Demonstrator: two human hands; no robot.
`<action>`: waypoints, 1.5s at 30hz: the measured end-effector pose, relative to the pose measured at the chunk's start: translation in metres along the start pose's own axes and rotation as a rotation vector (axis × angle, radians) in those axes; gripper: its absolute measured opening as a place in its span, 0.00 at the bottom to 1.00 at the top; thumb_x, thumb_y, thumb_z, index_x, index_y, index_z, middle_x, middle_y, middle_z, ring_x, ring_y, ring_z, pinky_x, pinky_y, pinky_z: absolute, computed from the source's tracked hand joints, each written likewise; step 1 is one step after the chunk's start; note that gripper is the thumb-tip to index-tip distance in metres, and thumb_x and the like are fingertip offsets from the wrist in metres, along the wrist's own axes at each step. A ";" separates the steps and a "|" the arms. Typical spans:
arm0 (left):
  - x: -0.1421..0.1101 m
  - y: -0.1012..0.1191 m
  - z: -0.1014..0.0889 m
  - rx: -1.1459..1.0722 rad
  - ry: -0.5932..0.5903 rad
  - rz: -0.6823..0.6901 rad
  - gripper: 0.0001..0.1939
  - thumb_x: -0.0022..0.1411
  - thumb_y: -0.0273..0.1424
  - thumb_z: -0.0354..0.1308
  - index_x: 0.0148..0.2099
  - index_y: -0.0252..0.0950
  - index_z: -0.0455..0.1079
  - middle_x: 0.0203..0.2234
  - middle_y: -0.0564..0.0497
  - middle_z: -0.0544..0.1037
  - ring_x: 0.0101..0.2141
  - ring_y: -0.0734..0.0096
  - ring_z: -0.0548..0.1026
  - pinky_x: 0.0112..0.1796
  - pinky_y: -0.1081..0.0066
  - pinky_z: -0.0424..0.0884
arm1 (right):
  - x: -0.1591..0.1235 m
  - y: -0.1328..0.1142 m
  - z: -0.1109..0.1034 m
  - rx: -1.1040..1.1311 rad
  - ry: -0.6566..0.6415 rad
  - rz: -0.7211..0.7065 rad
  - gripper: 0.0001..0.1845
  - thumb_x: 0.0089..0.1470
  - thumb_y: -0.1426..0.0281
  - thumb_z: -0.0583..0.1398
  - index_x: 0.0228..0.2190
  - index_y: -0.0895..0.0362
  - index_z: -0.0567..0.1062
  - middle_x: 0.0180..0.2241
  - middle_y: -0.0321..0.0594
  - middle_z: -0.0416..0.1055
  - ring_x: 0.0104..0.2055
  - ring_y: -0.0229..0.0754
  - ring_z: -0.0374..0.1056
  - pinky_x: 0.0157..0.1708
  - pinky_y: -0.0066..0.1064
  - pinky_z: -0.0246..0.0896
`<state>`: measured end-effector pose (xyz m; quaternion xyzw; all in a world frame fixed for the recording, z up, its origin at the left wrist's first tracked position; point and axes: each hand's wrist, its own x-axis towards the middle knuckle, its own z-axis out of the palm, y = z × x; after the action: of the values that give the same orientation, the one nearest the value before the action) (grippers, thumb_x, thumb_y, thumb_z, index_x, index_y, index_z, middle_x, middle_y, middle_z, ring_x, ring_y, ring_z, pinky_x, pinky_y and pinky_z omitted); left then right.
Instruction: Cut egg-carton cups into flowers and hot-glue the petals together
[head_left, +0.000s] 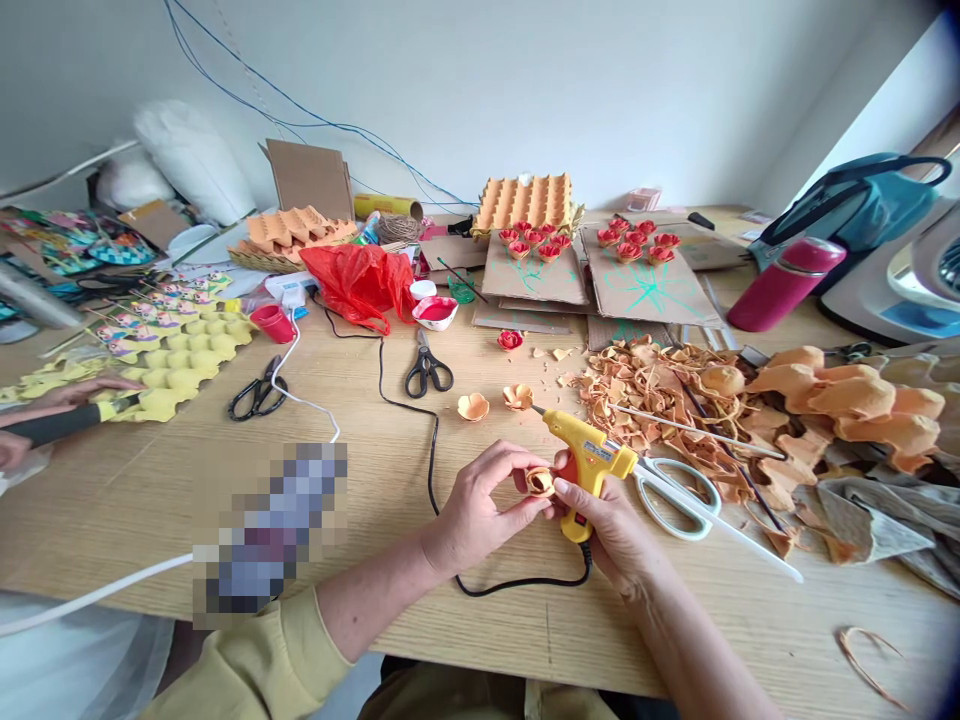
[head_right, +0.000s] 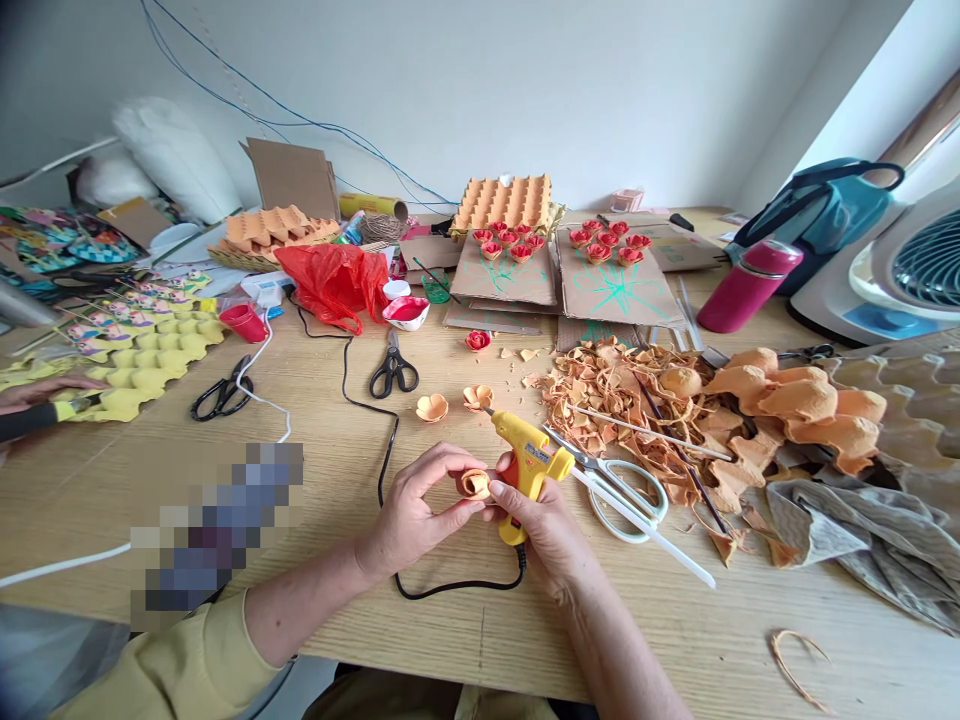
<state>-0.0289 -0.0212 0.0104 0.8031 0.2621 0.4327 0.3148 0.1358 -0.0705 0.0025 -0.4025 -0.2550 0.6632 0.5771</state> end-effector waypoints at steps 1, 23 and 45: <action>0.000 0.000 0.000 0.000 0.000 0.003 0.11 0.60 0.25 0.64 0.46 0.37 0.71 0.37 0.49 0.77 0.38 0.68 0.77 0.40 0.69 0.74 | 0.000 0.000 0.000 -0.001 0.001 -0.001 0.21 0.41 0.62 0.75 0.34 0.53 0.74 0.29 0.34 0.72 0.26 0.36 0.67 0.29 0.29 0.65; 0.000 -0.002 0.000 -0.026 -0.009 0.022 0.10 0.61 0.26 0.65 0.45 0.36 0.72 0.36 0.49 0.77 0.38 0.69 0.77 0.40 0.70 0.74 | 0.001 0.003 -0.003 0.026 -0.011 0.008 0.22 0.41 0.62 0.75 0.35 0.54 0.74 0.29 0.33 0.72 0.25 0.33 0.68 0.28 0.25 0.64; 0.001 -0.001 -0.001 -0.014 -0.002 0.032 0.13 0.60 0.25 0.66 0.47 0.36 0.72 0.38 0.48 0.78 0.39 0.68 0.77 0.41 0.70 0.74 | 0.002 0.006 -0.006 0.037 -0.018 -0.015 0.21 0.43 0.64 0.75 0.36 0.55 0.74 0.30 0.33 0.73 0.27 0.32 0.68 0.29 0.24 0.65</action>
<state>-0.0296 -0.0195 0.0104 0.8055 0.2459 0.4385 0.3137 0.1371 -0.0705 -0.0063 -0.3837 -0.2511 0.6670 0.5872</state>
